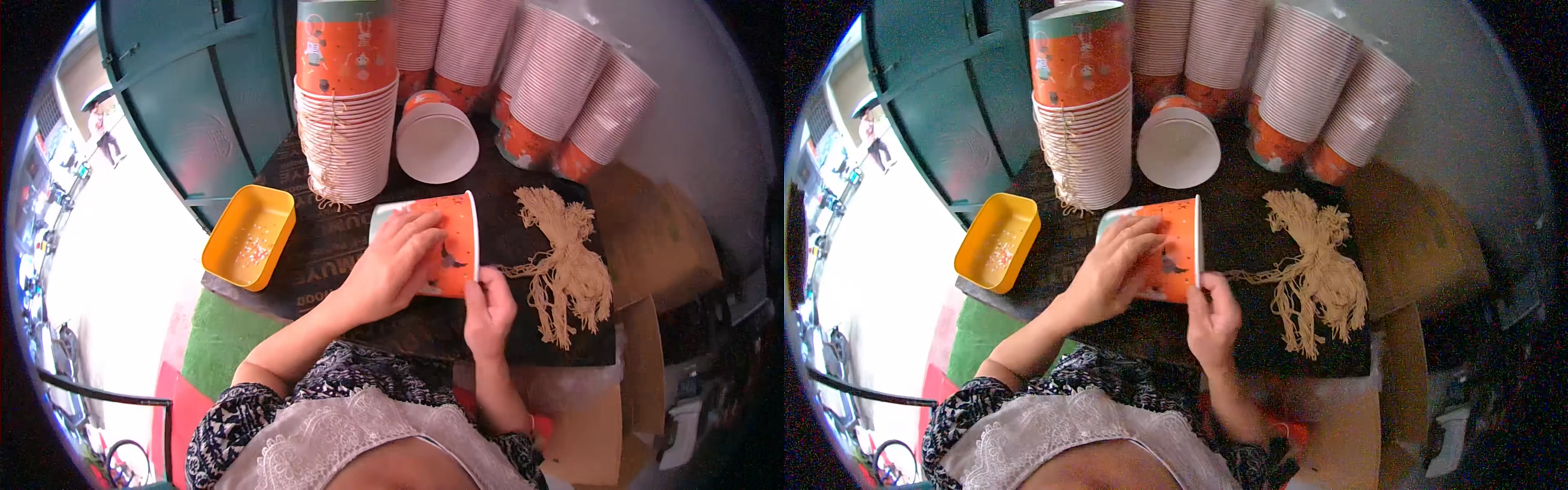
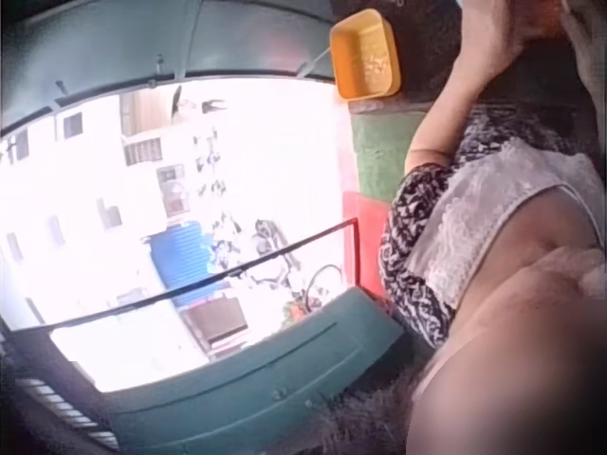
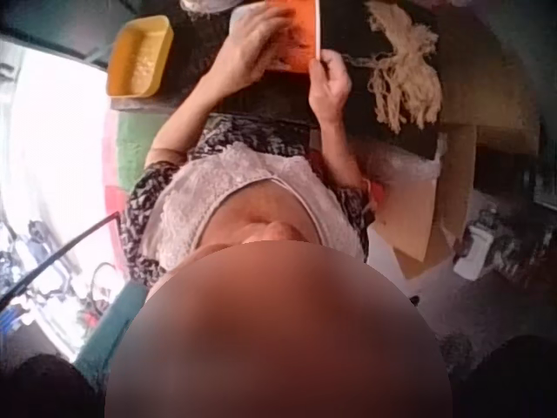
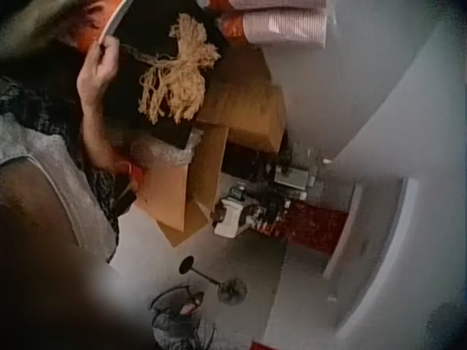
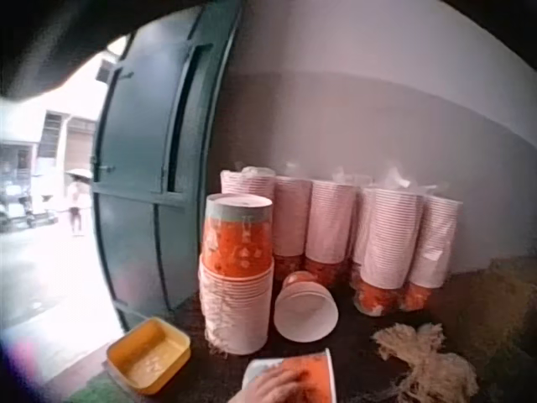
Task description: The recorder is attaching strings to paper cups at a workbench.
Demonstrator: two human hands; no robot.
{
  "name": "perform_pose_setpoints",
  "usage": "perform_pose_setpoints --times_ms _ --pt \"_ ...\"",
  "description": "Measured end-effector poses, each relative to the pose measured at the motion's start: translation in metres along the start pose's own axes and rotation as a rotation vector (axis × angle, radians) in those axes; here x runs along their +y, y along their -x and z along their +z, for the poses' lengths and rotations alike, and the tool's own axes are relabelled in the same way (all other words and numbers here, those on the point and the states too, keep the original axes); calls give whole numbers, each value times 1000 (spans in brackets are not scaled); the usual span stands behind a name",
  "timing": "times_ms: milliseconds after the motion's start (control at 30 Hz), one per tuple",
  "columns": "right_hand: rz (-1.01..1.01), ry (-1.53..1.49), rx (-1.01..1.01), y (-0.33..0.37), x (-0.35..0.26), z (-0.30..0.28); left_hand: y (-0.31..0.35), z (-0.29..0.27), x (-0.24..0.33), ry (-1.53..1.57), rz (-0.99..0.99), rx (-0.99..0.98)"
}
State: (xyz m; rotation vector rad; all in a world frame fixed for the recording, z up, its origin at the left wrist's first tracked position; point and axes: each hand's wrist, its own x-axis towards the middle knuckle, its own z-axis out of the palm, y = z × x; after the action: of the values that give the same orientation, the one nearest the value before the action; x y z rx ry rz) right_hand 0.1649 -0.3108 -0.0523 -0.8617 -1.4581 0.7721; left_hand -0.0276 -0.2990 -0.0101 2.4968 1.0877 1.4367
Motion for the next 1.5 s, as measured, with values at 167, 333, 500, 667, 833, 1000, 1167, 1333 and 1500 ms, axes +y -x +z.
perform_pose_setpoints --times_ms 167,333,500,667,833,1000,1167,1333,1500 --pt "-476 449 -134 -17 -29 -17 -2 -10 22 -140 89 -21" --pt "-592 548 -199 -21 -30 -18 1 -12 25 -120 109 -54" --pt "-471 643 25 -23 -23 -51 10 -15 14 -199 49 -94" --pt "-151 570 276 -13 8 -117 12 -17 14 -234 24 -100" --pt "-61 747 152 5 32 -148 13 -12 19 -212 -17 -106" --pt "34 847 93 7 41 -158 12 -9 22 -221 -35 -91" --pt "-36 874 -29 -16 53 -151 12 -9 21 -203 -35 -92" --pt "-126 970 -203 -52 65 -144 12 -9 20 -212 -42 -99" --pt "-95 954 -319 -68 72 -138 11 -12 23 -209 -54 -118"
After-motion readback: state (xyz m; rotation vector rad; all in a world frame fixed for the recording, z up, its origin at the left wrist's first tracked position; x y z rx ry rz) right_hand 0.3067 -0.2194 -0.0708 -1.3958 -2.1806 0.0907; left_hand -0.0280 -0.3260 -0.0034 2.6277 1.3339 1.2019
